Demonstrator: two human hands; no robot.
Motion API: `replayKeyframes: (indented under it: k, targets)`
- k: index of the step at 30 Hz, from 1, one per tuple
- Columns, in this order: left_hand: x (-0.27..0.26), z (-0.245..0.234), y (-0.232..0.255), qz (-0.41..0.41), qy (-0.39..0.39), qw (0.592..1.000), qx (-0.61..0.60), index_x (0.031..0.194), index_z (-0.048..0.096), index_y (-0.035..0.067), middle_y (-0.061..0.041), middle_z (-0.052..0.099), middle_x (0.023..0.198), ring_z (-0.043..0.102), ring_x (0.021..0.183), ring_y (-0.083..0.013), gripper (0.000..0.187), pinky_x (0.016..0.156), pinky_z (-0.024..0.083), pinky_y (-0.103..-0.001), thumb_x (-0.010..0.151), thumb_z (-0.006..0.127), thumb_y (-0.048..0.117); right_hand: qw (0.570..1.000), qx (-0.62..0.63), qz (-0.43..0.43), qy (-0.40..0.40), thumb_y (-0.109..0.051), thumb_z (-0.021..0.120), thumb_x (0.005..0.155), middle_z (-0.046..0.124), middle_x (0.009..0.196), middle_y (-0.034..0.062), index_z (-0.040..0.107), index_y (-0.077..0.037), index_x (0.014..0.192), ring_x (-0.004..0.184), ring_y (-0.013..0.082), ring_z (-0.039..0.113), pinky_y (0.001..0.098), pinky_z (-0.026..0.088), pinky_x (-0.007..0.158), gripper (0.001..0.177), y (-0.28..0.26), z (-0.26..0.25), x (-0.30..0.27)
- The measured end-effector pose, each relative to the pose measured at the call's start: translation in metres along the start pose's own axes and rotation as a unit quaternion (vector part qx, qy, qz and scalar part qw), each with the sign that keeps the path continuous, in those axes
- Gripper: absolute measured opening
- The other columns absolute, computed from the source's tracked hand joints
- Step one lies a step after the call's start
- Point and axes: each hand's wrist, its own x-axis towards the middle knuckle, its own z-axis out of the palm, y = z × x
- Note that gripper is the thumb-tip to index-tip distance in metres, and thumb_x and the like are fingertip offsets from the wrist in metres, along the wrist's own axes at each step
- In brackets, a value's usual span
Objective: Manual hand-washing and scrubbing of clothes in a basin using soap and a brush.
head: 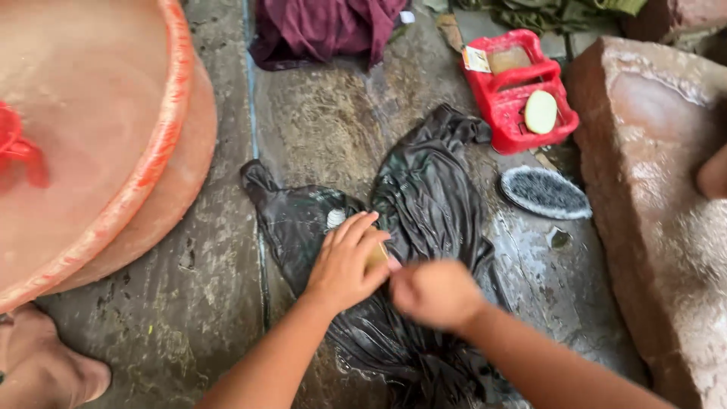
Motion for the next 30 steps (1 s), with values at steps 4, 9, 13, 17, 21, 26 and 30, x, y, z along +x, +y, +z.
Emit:
replayKeyframes:
  k: [4,9,13,17,21,26,30]
  targets:
    - [0.028,-0.007,-0.040,-0.085,0.173,0.980,0.060,0.147,0.055,0.011,-0.014,0.051,0.160,0.036,0.155,-0.0345,0.058,0.122,0.030,-0.050,0.090,0.057,0.007,0.958,0.060,-0.081,0.267,-0.008,0.054,0.081,0.066,0.123,0.0166,0.066,-0.011,0.119,0.114,0.0375,0.063,0.0478,0.052,0.098,0.040,0.044,-0.019,0.073]
    - [0.073,-0.010,-0.107,-0.067,-0.184,0.927,0.320,0.140,0.060,0.018,-0.011,0.071,0.116,0.057,0.126,-0.0303,0.057,0.134,0.018,-0.054,0.084,0.067,0.009,0.967,-0.222,-0.079,0.101,-0.027,0.076,0.063,0.058,0.133,0.0154,0.057,-0.012,0.144,0.138,0.0388,0.042,0.0685,0.018,0.115,0.084,0.044,-0.070,0.117]
    - [0.067,-0.081,-0.052,-0.215,-0.271,0.915,0.206,0.120,0.068,0.017,-0.015,0.065,0.127,0.060,0.124,-0.0354,0.036,0.106,0.049,-0.046,0.085,0.070,0.017,0.962,-0.267,-0.019,-0.051,-0.036,0.080,0.075,0.059,0.129,0.0101,0.064,-0.017,0.129,0.137,0.0299,0.042,0.0628,0.011,0.124,0.060,0.039,-0.091,0.118]
    - [0.051,-0.083,-0.064,0.014,-0.128,0.980,0.153,0.088,0.070,0.012,-0.009,0.062,0.103,0.061,0.104,-0.0340,0.020,0.088,0.052,-0.046,0.069,0.076,0.013,0.971,-0.167,-0.168,0.017,-0.025,0.080,0.063,0.063,0.120,0.0104,0.075,-0.012,0.101,0.127,0.0327,0.051,0.0537,0.031,0.113,0.041,0.064,-0.087,0.121]
    - [0.015,-0.088,-0.053,0.063,0.003,0.987,0.145,0.087,0.062,0.010,-0.008,0.059,0.099,0.063,0.102,-0.0327,0.019,0.080,0.054,-0.046,0.071,0.071,0.010,0.965,-0.093,-0.228,0.089,-0.015,0.076,0.060,0.066,0.109,0.0102,0.071,-0.007,0.089,0.110,0.0337,0.063,0.0437,0.053,0.094,0.031,0.087,-0.088,0.096]
    - [-0.042,-0.088,-0.049,0.067,-0.033,0.993,0.094,0.084,0.060,0.010,-0.007,0.061,0.099,0.065,0.096,-0.0330,0.018,0.077,0.053,-0.046,0.070,0.071,0.013,0.962,-0.107,-0.251,0.032,-0.010,0.075,0.054,0.066,0.103,0.0115,0.070,-0.007,0.088,0.102,0.0357,0.065,0.0445,0.055,0.085,0.034,0.118,-0.077,0.035]
    - [-0.049,-0.071,-0.062,-0.075,-0.220,0.973,-0.015,0.072,0.061,0.006,-0.010,0.066,0.086,0.070,0.081,-0.0282,0.039,0.071,0.055,-0.041,0.080,0.077,0.040,0.953,-0.158,-0.139,-0.217,-0.012,0.075,0.067,0.066,0.110,0.0091,0.070,-0.013,0.102,0.101,0.0319,0.068,0.0431,0.055,0.086,0.036,0.098,-0.062,0.010]
